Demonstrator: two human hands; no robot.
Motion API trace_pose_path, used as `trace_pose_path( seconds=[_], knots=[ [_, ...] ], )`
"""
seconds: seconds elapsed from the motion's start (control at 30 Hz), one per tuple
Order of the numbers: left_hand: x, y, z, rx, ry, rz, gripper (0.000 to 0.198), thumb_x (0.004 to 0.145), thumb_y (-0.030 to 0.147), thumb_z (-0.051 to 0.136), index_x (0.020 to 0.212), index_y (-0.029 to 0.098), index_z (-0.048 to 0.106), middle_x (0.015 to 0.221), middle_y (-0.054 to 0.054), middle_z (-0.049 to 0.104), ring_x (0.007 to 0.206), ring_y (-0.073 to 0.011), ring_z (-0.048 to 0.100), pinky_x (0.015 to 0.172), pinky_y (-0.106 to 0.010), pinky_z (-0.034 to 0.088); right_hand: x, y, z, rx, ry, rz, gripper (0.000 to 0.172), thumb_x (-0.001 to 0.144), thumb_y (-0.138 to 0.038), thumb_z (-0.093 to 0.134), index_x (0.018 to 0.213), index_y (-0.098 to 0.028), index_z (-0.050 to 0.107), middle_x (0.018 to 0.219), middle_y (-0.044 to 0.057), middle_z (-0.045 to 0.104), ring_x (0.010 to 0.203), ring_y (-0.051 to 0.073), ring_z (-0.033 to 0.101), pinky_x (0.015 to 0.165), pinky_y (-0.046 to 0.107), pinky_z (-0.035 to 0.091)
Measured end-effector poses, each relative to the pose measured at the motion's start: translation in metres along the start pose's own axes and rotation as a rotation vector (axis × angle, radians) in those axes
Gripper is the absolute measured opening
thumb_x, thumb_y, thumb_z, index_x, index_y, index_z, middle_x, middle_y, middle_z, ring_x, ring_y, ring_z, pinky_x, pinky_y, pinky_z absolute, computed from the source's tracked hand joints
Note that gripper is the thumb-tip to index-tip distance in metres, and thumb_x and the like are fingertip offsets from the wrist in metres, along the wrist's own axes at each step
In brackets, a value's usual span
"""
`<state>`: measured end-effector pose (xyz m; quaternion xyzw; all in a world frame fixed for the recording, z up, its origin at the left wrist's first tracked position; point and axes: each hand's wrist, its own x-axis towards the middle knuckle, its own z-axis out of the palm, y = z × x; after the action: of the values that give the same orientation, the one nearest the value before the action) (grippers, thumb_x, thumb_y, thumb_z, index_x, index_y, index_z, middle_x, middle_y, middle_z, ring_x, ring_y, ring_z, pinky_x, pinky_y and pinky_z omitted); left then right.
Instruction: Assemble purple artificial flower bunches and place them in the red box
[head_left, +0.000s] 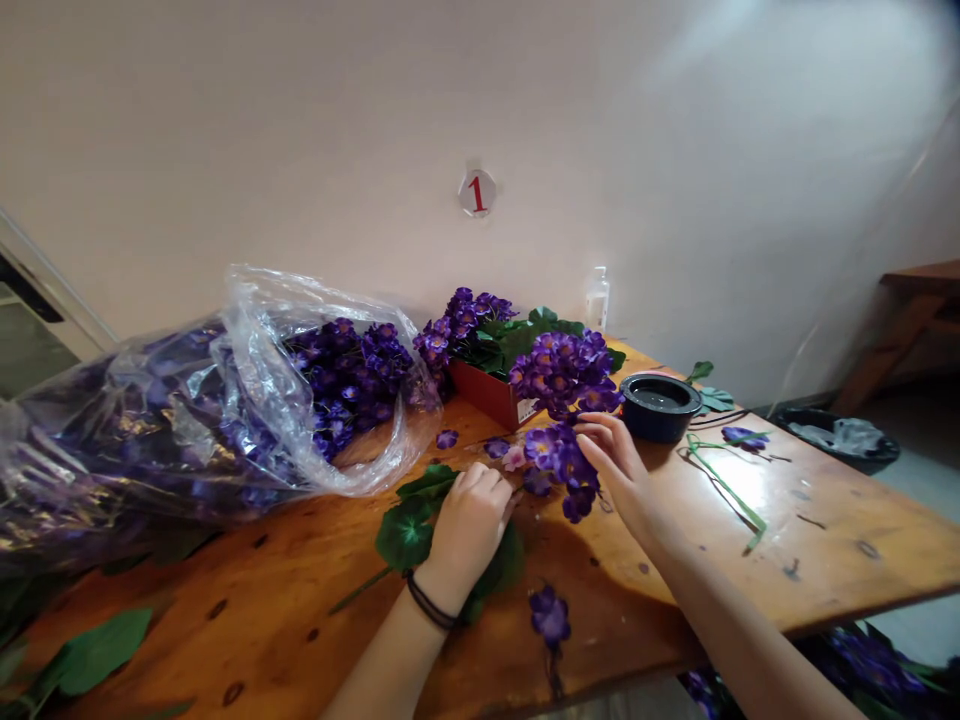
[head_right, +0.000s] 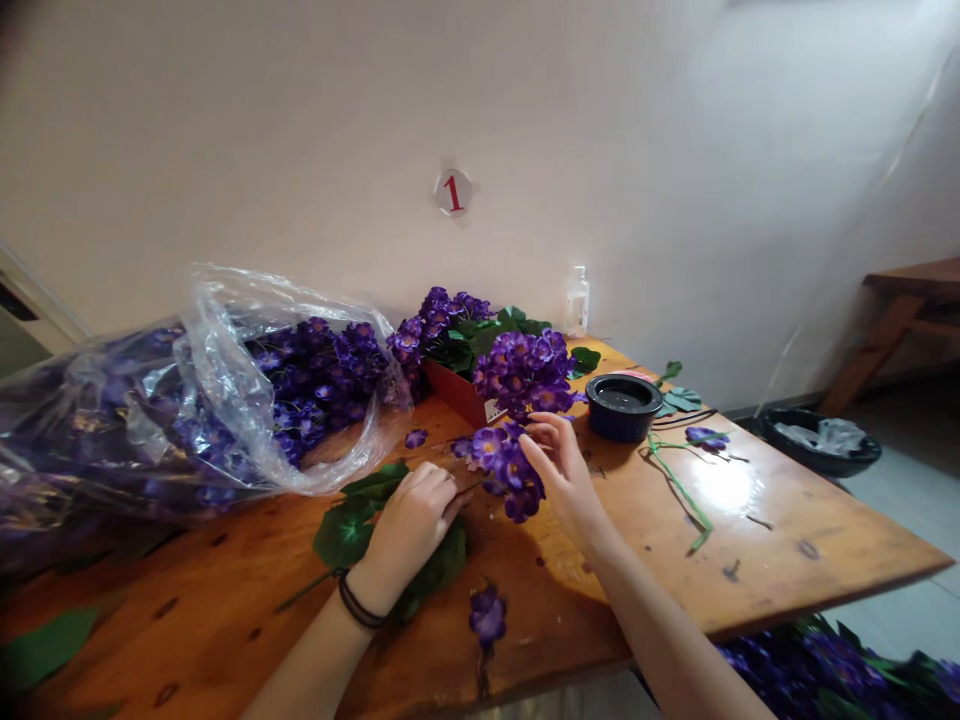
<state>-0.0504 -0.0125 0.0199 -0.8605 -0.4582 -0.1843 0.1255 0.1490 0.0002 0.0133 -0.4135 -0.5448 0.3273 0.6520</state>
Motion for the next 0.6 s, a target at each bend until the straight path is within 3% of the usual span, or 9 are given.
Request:
trace_pose_path(
  seconds=[0.1, 0.2, 0.27, 0.33, 0.4, 0.47, 0.53, 0.6],
  knots=[
    [-0.003, 0.005, -0.002, -0.054, 0.008, -0.006, 0.01, 0.084, 0.022, 0.06, 0.093, 0.018, 0.061, 0.091, -0.004, 0.062, 0.09, -0.0213, 0.056, 0.079, -0.036, 0.05, 0.001, -0.002, -0.004, 0.071, 0.095, -0.032, 0.031, 0.082, -0.047, 0.057, 0.101, -0.024, 0.053, 0.098, 0.004, 0.06, 0.097, 0.017, 0.056, 0.088, 0.032, 0.043],
    [-0.008, 0.017, -0.026, -0.164, 0.153, 0.059, 0.024, 0.085, 0.022, 0.058, 0.109, 0.018, 0.056, 0.102, -0.006, 0.061, 0.096, -0.0193, 0.056, 0.085, -0.033, 0.049, 0.003, -0.002, -0.007, 0.1, 0.162, -0.017, 0.027, 0.081, -0.045, 0.06, 0.095, -0.023, 0.055, 0.09, 0.002, 0.059, 0.089, 0.017, 0.057, 0.084, 0.032, 0.044],
    [-0.006, 0.02, -0.052, -0.224, 0.28, 0.123, 0.011, 0.089, 0.02, 0.051, 0.097, 0.018, 0.058, 0.095, -0.005, 0.062, 0.091, -0.0173, 0.057, 0.084, -0.031, 0.048, 0.003, -0.003, -0.008, 0.099, 0.17, -0.018, 0.025, 0.081, -0.044, 0.06, 0.093, -0.023, 0.055, 0.087, 0.002, 0.058, 0.085, 0.016, 0.056, 0.082, 0.032, 0.044],
    [0.004, 0.008, -0.073, -0.255, 0.328, 0.094, 0.016, 0.091, 0.024, 0.047, 0.079, 0.019, 0.057, 0.079, -0.003, 0.06, 0.078, -0.0151, 0.057, 0.075, -0.028, 0.048, 0.002, -0.004, -0.008, 0.075, 0.157, -0.021, 0.023, 0.081, -0.042, 0.059, 0.091, -0.022, 0.054, 0.087, 0.003, 0.057, 0.084, 0.016, 0.055, 0.081, 0.031, 0.044],
    [0.019, -0.025, -0.081, -0.198, 0.332, -0.066, 0.022, 0.091, 0.028, 0.044, 0.074, 0.019, 0.055, 0.077, -0.003, 0.058, 0.074, -0.0154, 0.057, 0.073, -0.029, 0.049, 0.001, -0.006, -0.007, 0.041, 0.139, -0.031, 0.021, 0.082, -0.04, 0.058, 0.089, -0.021, 0.054, 0.085, 0.003, 0.056, 0.082, 0.016, 0.054, 0.079, 0.03, 0.045],
    [0.032, -0.077, -0.073, -0.028, 0.296, -0.29, 0.015, 0.087, 0.03, 0.05, 0.087, 0.017, 0.058, 0.097, -0.009, 0.057, 0.09, -0.0219, 0.059, 0.083, -0.036, 0.048, 0.0, -0.009, -0.005, 0.009, 0.116, -0.052, 0.019, 0.083, -0.039, 0.057, 0.087, -0.021, 0.053, 0.082, 0.003, 0.055, 0.079, 0.016, 0.054, 0.076, 0.029, 0.045],
    [0.036, -0.138, -0.056, 0.14, 0.172, -0.567, 0.033, 0.078, 0.032, 0.061, 0.106, 0.017, 0.056, 0.119, -0.017, 0.049, 0.106, -0.0363, 0.054, 0.083, -0.051, 0.047, -0.001, -0.011, -0.004, -0.009, 0.088, -0.077, 0.017, 0.084, -0.038, 0.055, 0.085, -0.021, 0.053, 0.078, 0.002, 0.054, 0.076, 0.016, 0.053, 0.071, 0.027, 0.046],
    [0.03, -0.195, -0.038, 0.161, 0.135, -0.854, 0.043, 0.072, 0.036, 0.067, 0.107, 0.014, 0.053, 0.128, -0.023, 0.043, 0.115, -0.0499, 0.044, 0.082, -0.066, 0.04, -0.002, -0.012, -0.003, -0.018, 0.069, -0.091, 0.016, 0.085, -0.037, 0.054, 0.084, -0.021, 0.054, 0.076, 0.001, 0.054, 0.073, 0.015, 0.053, 0.068, 0.026, 0.046]
  ],
)
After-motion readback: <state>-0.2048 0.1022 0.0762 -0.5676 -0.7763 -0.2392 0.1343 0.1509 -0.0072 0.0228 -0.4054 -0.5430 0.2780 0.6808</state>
